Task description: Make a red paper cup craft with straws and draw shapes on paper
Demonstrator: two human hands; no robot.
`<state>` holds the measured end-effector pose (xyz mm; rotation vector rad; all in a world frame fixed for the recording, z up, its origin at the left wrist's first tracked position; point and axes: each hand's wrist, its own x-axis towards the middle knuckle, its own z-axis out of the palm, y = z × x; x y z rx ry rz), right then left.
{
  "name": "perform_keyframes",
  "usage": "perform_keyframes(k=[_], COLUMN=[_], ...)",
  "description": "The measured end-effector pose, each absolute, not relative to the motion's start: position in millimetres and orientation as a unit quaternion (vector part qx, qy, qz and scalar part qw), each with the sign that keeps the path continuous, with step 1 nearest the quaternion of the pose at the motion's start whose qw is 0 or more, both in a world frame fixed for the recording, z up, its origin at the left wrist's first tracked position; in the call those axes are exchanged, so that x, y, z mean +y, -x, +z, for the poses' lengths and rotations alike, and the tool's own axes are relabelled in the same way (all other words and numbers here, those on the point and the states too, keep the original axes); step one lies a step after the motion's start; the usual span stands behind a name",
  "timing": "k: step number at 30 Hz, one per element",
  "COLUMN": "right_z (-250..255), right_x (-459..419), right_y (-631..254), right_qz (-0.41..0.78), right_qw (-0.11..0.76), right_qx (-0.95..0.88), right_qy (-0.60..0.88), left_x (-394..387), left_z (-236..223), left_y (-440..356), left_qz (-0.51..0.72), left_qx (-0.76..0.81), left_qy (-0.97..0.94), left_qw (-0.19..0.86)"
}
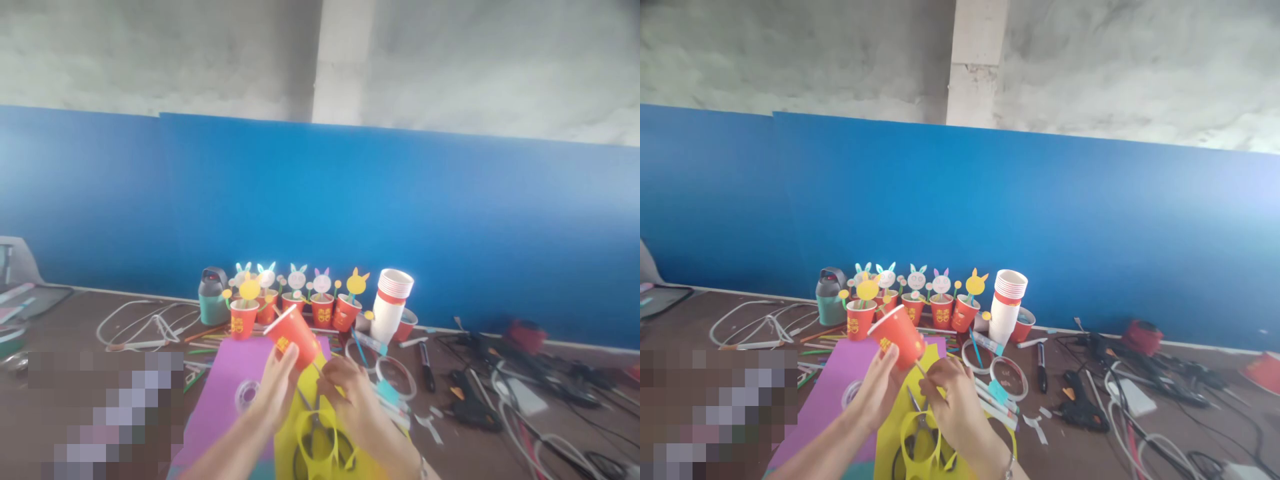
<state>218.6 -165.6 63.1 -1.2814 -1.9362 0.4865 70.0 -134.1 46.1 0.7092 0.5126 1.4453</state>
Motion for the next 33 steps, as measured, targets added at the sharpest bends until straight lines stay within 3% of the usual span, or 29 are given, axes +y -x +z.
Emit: perform_keyframes(k=[12, 16, 19, 23, 28, 33], right_z=[98.8, 116.6, 124.5, 123.1, 115.7, 102.7], right_x=[-171.6, -173.3, -172.3, -169.2, -163.2, -151.9], right_y=[-248.2, -275.6, -292.5, -292.7, -286.4, -300.2], right_qz=[0.316, 0.405, 0.383, 0.410, 0.403, 0.348], right_qw=[0.340, 0.380, 0.446, 0.445, 0.432, 0.399], right_qx=[-0.785, -0.751, -0.702, -0.654, -0.646, -0.657], right_qy=[0.411, 0.357, 0.401, 0.455, 0.484, 0.537], left_x=[-94.2, -92.5, -93.0, -100.7, -117.7, -124.1], left_z=[51.5, 47.9, 47.9, 44.1, 30.9, 23.2], left_y=[-33.2, -30.2, -30.8, -41.3, -52.2, -52.9], left_qz=[0.699, 0.730, 0.721, 0.677, 0.611, 0.620], left_qx=[0.240, 0.224, 0.213, 0.217, 0.348, 0.334], left_qy=[-0.157, -0.110, -0.096, -0.221, -0.526, -0.633], left_qw=[0.655, 0.636, 0.653, 0.668, 0.479, 0.323])
